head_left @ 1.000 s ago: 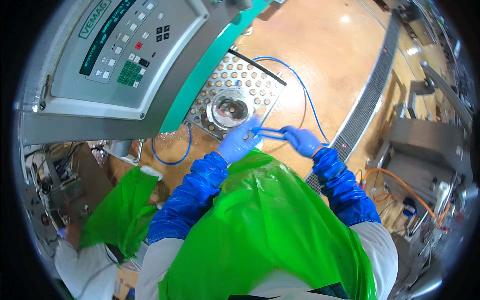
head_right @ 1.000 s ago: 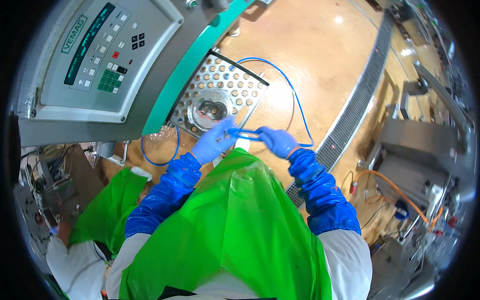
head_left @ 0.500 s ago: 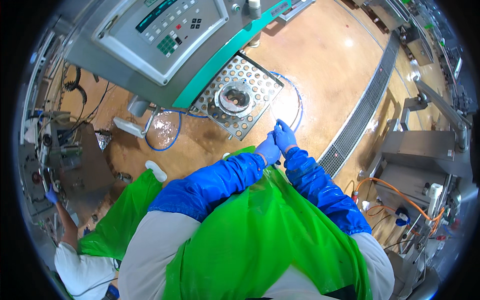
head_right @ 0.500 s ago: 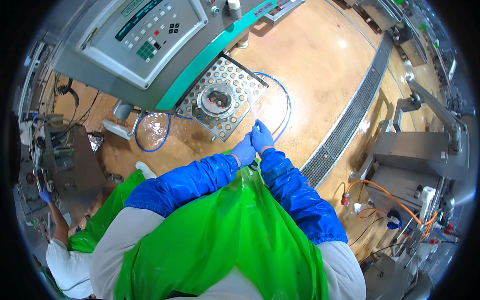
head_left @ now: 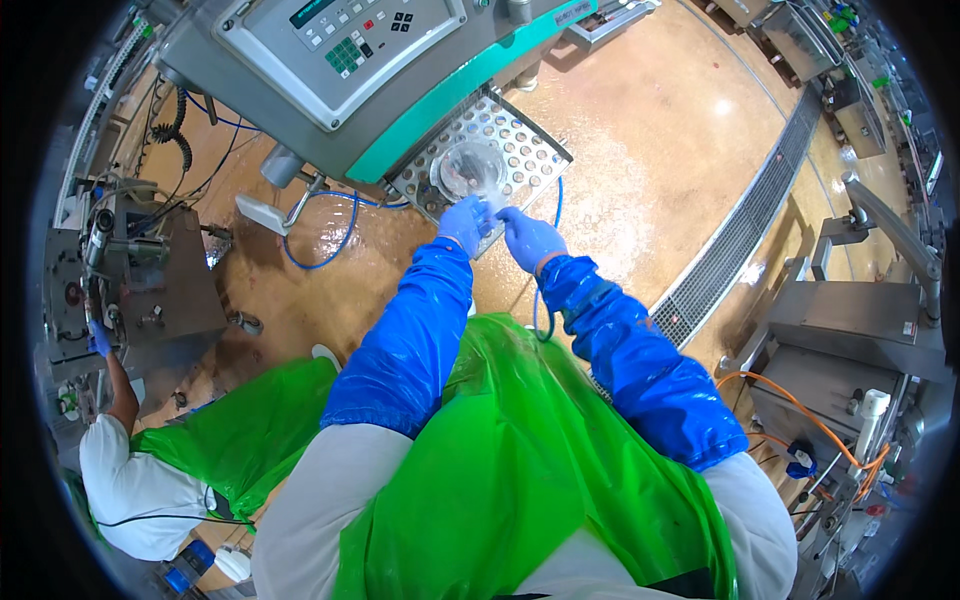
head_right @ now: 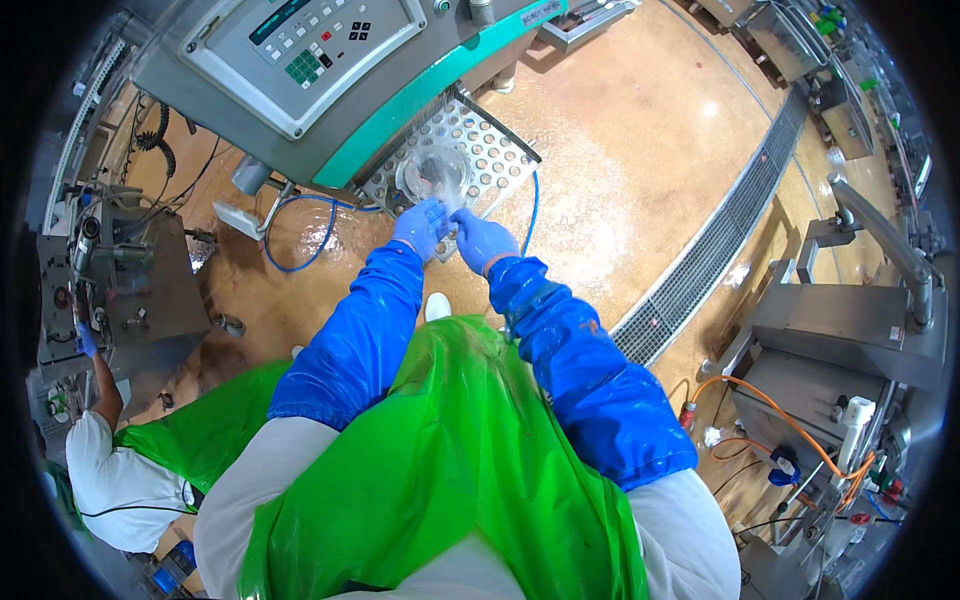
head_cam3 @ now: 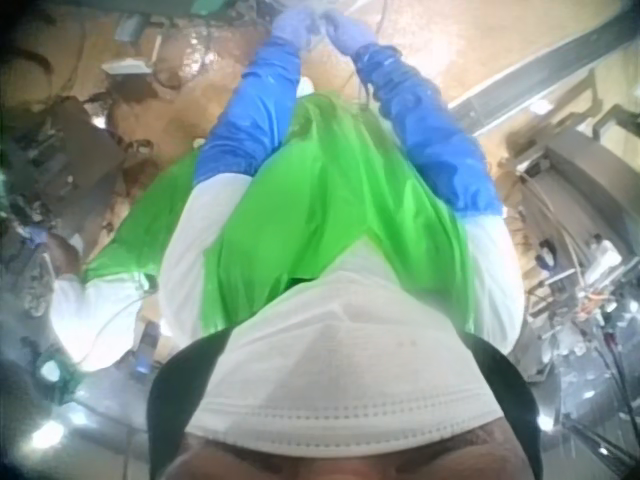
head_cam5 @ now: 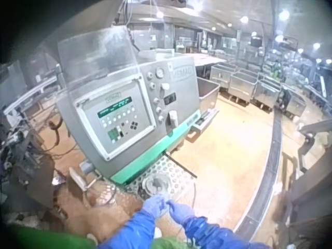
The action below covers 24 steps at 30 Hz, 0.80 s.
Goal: The person operates a control panel, removes a cylindrical metal component from a machine, places it in a basket, retrieves a tool, and reassembles the machine by inserting a multi-segmented metal assembly into a port. The person also handles a blue hose and moves around the workspace.
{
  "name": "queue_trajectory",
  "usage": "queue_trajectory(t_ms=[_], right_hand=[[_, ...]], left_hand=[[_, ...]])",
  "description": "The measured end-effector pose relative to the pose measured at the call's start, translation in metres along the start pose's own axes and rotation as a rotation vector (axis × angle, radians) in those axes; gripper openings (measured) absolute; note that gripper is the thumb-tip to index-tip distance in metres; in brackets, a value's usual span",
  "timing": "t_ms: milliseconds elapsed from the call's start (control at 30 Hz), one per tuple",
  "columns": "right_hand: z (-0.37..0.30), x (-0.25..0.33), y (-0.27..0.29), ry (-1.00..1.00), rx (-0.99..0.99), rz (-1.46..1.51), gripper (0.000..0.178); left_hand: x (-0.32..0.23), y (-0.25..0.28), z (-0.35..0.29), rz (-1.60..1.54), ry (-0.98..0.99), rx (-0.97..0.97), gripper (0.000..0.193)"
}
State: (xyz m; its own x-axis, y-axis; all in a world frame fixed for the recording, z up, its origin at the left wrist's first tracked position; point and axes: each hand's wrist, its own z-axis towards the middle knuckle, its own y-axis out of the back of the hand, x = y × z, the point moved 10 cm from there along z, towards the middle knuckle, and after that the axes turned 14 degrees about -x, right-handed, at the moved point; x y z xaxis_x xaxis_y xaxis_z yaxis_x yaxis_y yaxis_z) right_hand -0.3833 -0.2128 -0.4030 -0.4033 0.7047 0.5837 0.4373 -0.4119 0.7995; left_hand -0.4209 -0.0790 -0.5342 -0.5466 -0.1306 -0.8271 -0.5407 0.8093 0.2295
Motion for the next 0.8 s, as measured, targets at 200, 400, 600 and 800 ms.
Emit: queue_trajectory(t_ms=[200,400,600,800], right_hand=[[0.030,-0.002,-0.013,0.159,0.095,-0.029,0.030],[0.025,-0.022,-0.035,-0.341,0.298,0.450,0.029],[0.031,0.024,-0.011,0.075,0.171,0.155,0.027],[0.052,0.008,-0.014,0.046,0.156,0.141,0.028]], left_hand=[[0.023,0.019,0.042,0.185,-0.079,-0.121,0.055],[-0.018,0.022,0.025,1.049,-0.650,-0.217,0.069],[-0.024,0.020,0.072,1.425,-0.833,-0.023,0.070],[-0.029,0.019,0.092,1.430,-0.987,0.008,0.064]])
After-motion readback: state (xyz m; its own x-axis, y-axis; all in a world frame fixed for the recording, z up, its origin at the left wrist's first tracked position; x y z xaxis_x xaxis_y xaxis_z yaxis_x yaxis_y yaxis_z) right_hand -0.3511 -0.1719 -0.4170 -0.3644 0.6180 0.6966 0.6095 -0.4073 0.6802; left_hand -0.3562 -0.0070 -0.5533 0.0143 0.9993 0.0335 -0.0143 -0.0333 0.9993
